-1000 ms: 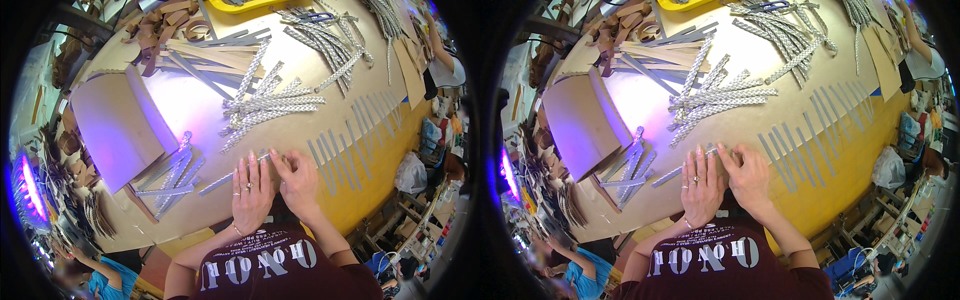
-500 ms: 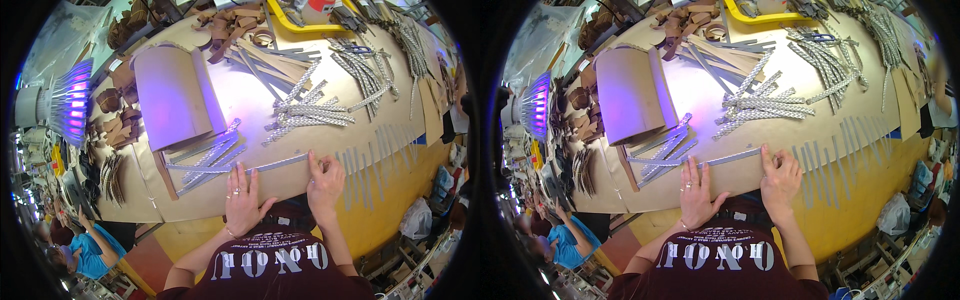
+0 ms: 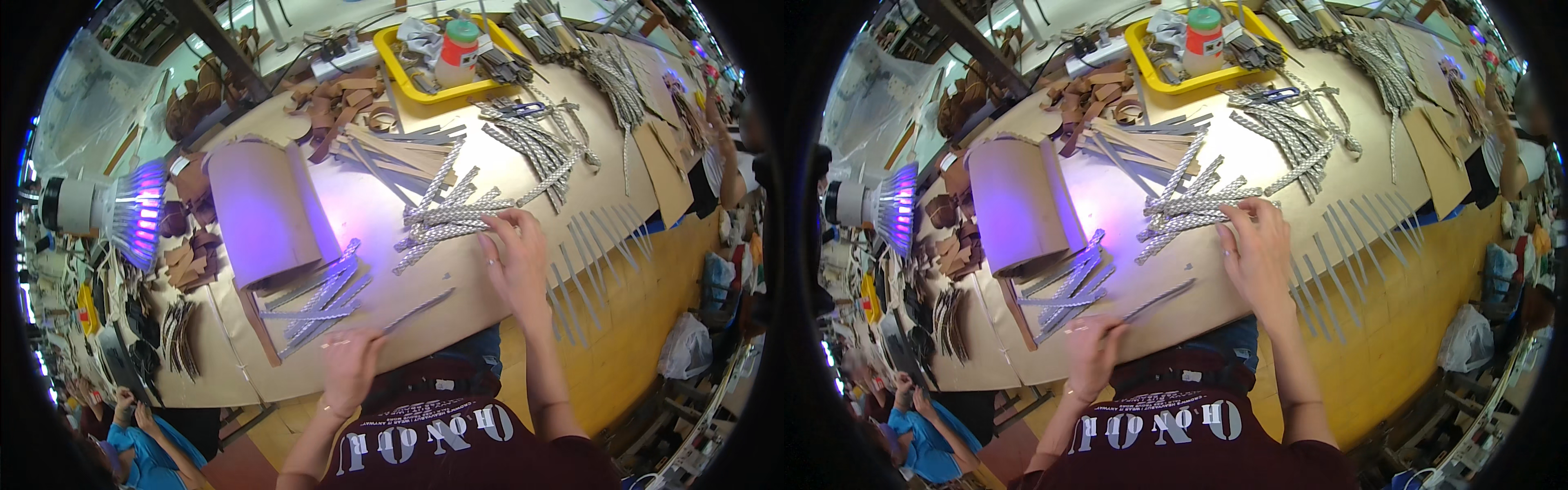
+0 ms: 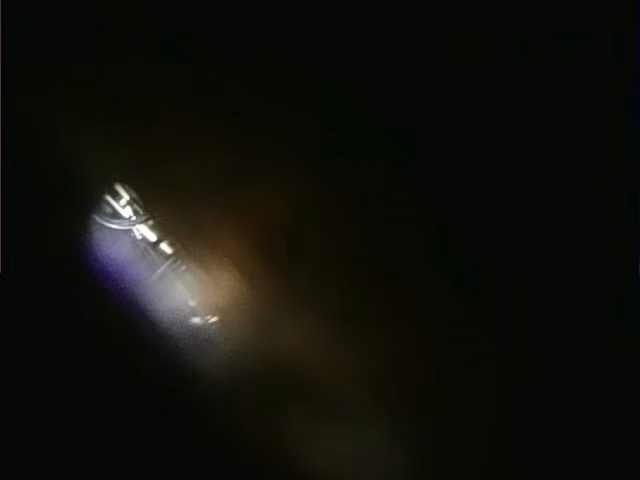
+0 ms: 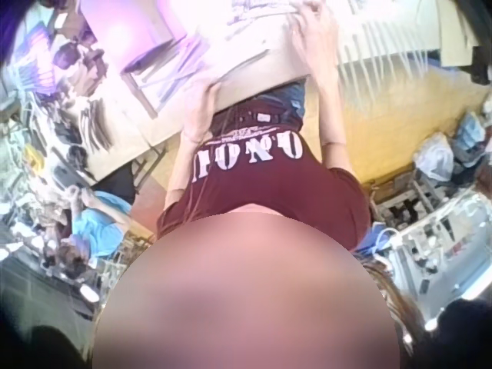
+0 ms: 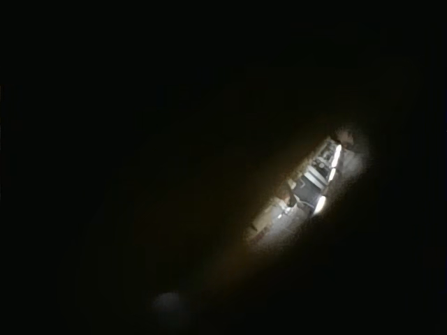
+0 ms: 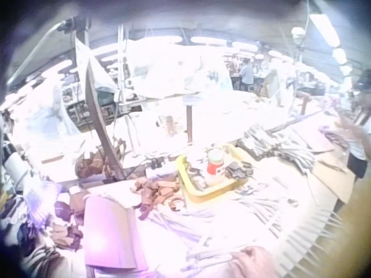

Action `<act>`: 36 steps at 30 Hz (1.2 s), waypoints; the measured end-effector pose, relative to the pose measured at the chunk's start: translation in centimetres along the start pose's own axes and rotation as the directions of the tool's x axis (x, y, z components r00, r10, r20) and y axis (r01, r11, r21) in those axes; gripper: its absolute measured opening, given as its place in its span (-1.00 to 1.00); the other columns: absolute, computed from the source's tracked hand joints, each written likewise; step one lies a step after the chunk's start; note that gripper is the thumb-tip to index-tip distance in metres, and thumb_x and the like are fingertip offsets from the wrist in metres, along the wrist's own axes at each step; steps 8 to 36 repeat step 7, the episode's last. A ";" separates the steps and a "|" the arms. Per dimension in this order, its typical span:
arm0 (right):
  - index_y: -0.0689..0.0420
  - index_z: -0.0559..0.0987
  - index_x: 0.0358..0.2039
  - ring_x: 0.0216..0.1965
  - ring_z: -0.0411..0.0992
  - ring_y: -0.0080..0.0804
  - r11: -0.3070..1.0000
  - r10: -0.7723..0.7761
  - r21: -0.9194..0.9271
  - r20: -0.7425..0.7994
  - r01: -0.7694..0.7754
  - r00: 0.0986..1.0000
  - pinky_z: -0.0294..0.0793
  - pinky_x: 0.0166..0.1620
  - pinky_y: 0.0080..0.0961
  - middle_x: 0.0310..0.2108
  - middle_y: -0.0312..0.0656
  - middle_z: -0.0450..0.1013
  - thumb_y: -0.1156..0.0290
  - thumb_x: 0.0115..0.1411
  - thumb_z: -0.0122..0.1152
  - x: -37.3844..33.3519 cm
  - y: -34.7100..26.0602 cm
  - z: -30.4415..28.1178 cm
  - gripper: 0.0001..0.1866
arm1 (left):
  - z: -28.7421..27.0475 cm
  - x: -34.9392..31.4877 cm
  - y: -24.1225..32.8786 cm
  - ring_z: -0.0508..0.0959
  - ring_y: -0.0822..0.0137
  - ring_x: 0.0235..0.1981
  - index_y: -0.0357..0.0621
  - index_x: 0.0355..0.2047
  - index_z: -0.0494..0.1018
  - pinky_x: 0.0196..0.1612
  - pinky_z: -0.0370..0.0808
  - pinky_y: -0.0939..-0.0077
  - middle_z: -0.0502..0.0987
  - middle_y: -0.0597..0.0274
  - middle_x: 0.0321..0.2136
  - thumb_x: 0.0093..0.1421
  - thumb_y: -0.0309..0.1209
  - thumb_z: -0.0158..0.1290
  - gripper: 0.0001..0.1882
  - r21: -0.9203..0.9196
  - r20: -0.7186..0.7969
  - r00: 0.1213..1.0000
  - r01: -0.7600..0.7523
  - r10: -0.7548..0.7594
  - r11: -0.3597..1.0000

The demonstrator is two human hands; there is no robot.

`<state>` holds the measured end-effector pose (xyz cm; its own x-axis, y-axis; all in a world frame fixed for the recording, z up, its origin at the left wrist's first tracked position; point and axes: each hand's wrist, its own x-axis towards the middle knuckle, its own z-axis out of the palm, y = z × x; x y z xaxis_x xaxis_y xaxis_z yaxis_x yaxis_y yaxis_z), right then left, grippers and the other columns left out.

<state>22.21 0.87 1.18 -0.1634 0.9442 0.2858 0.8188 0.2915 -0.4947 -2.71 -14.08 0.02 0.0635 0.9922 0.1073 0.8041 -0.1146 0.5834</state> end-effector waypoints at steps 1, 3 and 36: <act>0.09 0.59 -0.09 -0.04 0.37 -0.15 0.999 -0.002 0.038 0.026 0.001 1.000 0.31 0.01 -0.23 -0.10 -0.09 0.40 0.40 0.16 0.27 0.8 0.2 0.4 -0.72 | -1.3 -0.5 -0.5 0.54 0.22 -0.25 -0.10 -0.27 0.50 -0.13 0.36 0.33 0.59 0.24 -0.36 0.11 -0.46 0.24 -0.81 0.005 -0.081 0.996 0.046 -0.046 0.999; 0.09 0.59 -0.08 -0.01 0.35 -0.15 1.000 -0.022 -0.011 0.057 0.022 0.998 0.29 0.04 -0.22 -0.08 -0.09 0.39 0.38 0.16 0.27 2.0 0.4 1.5 -0.71 | -3.9 -1.1 -1.8 0.55 0.21 -0.23 -0.11 -0.24 0.51 -0.12 0.38 0.33 0.60 0.21 -0.35 0.11 -0.49 0.23 -0.80 -0.017 -0.189 0.953 0.236 -0.235 0.972; 0.03 0.56 0.03 0.05 0.32 -0.18 0.989 -0.067 -0.114 0.188 0.090 0.980 0.23 0.10 -0.10 -0.02 -0.09 0.38 0.31 0.18 0.27 3.3 0.6 3.4 -0.62 | -6.1 -1.4 -4.7 0.55 0.18 -0.08 -0.06 -0.14 0.54 0.09 0.34 0.32 0.60 0.09 -0.17 0.16 -0.49 0.21 -0.76 0.085 -0.423 0.858 0.359 -0.293 0.929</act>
